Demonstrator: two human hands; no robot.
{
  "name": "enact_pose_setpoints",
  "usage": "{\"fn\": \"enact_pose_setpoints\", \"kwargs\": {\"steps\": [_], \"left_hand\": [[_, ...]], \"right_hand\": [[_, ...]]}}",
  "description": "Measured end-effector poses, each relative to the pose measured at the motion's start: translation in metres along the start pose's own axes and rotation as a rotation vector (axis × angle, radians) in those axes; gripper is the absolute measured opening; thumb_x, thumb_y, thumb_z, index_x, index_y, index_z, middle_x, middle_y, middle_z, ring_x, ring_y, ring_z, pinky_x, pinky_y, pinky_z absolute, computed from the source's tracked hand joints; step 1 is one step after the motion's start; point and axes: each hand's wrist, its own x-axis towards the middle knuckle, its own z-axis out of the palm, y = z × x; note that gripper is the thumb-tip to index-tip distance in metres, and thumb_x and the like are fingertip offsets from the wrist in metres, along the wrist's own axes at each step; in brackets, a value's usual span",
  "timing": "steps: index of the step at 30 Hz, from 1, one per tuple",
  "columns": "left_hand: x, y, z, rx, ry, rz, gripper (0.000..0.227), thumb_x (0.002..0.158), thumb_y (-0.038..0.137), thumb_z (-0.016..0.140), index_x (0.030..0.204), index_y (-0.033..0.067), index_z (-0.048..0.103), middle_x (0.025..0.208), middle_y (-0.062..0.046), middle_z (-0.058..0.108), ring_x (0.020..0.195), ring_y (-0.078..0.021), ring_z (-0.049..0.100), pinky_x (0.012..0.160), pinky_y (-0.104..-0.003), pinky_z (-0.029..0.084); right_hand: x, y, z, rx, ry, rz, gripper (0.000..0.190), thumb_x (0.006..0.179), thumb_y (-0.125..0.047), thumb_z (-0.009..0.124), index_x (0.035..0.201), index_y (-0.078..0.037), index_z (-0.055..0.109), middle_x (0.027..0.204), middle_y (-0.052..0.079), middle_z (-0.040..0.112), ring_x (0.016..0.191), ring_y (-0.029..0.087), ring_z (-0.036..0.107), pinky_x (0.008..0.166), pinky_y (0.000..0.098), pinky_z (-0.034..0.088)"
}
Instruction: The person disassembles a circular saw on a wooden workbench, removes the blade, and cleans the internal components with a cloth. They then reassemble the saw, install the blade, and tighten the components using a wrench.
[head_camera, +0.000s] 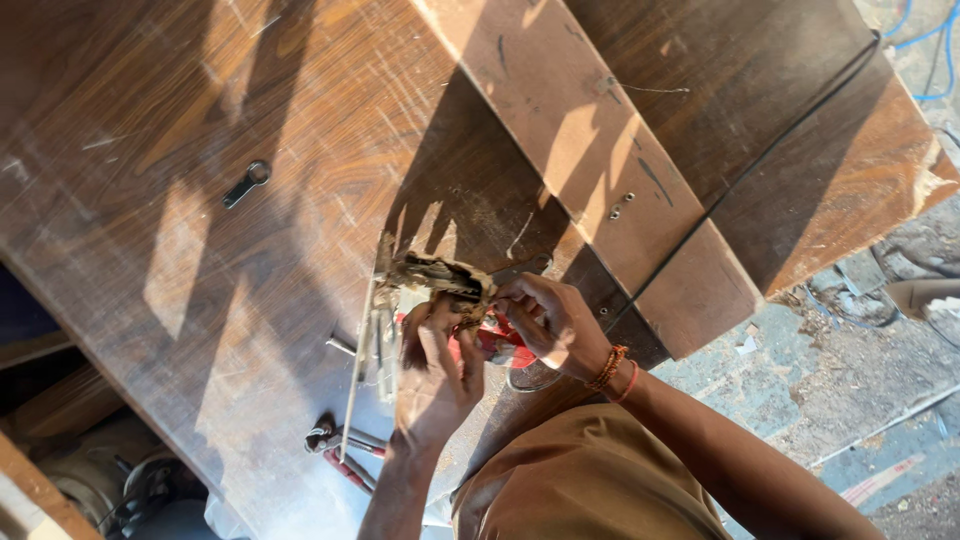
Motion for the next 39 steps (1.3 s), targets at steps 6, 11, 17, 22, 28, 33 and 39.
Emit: {"fn": "enact_pose_setpoints", "kwargs": {"steps": [6, 11, 17, 22, 28, 33, 39], "left_hand": [[0.007, 0.018, -0.009, 0.127, 0.157, 0.071, 0.040, 0.094, 0.000, 0.059, 0.129, -0.0126, 0.043, 0.110, -0.021, 0.057, 0.092, -0.0276, 0.064, 0.078, -0.038, 0.060], [0.001, 0.002, -0.002, -0.243, 0.150, -0.148, 0.036, 0.096, -0.004, 0.066, 0.125, -0.0031, 0.045, 0.096, -0.015, 0.063, 0.078, -0.0194, 0.068, 0.060, -0.030, 0.055], [-0.004, -0.010, 0.001, -0.265, 0.188, 0.006, 0.067, 0.098, -0.008, 0.060, 0.148, -0.0026, 0.016, 0.109, -0.022, 0.063, 0.090, -0.0241, 0.072, 0.069, -0.033, 0.060], [0.000, -0.005, -0.005, -0.330, 0.163, -0.050, 0.089, 0.097, -0.007, 0.061, 0.156, -0.0037, -0.005, 0.113, -0.021, 0.066, 0.085, -0.0244, 0.071, 0.067, -0.035, 0.059], [0.003, 0.015, -0.021, -0.285, 0.209, -0.210, 0.043, 0.093, -0.001, 0.069, 0.128, 0.0000, 0.044, 0.098, -0.017, 0.067, 0.083, -0.0283, 0.070, 0.068, -0.039, 0.055], [0.014, 0.023, -0.020, -0.265, 0.315, -0.205, 0.030, 0.095, -0.001, 0.069, 0.118, 0.0005, 0.050, 0.096, -0.016, 0.067, 0.086, -0.0256, 0.072, 0.070, -0.035, 0.056], [0.012, 0.018, -0.015, -0.299, 0.236, -0.241, 0.026, 0.097, -0.004, 0.066, 0.119, -0.0012, 0.052, 0.089, -0.013, 0.065, 0.077, -0.0203, 0.068, 0.065, -0.033, 0.052]], "right_hand": [[-0.001, -0.016, -0.003, -0.061, 0.056, -0.002, 0.014, 0.095, -0.007, 0.066, 0.108, -0.003, 0.068, 0.084, 0.012, 0.069, 0.061, 0.019, 0.072, 0.052, 0.0330, 0.055], [-0.007, -0.030, -0.009, -0.186, 0.026, -0.098, 0.018, 0.097, -0.008, 0.066, 0.115, -0.006, 0.064, 0.098, 0.009, 0.069, 0.063, 0.018, 0.071, 0.054, 0.0326, 0.055], [0.003, -0.041, -0.016, -0.492, -0.036, -0.473, 0.030, 0.095, -0.013, 0.067, 0.124, -0.008, 0.063, 0.111, 0.010, 0.064, 0.089, 0.026, 0.066, 0.073, 0.0385, 0.055], [0.014, -0.049, -0.015, -0.530, -0.119, -0.402, 0.030, 0.093, -0.013, 0.069, 0.123, -0.011, 0.066, 0.099, 0.009, 0.063, 0.076, 0.024, 0.066, 0.063, 0.0380, 0.054], [0.017, -0.051, -0.018, -0.399, -0.158, -0.194, 0.027, 0.093, -0.009, 0.069, 0.120, -0.009, 0.065, 0.090, 0.008, 0.063, 0.059, 0.021, 0.066, 0.053, 0.0361, 0.053], [0.014, -0.046, -0.018, -0.371, -0.082, -0.297, 0.028, 0.092, -0.006, 0.069, 0.120, -0.006, 0.064, 0.100, 0.010, 0.067, 0.070, 0.022, 0.068, 0.059, 0.0358, 0.055], [0.018, -0.036, -0.019, -0.341, -0.106, -0.247, 0.030, 0.094, -0.008, 0.069, 0.124, -0.005, 0.062, 0.096, 0.009, 0.068, 0.071, 0.020, 0.070, 0.060, 0.0347, 0.056]]}}
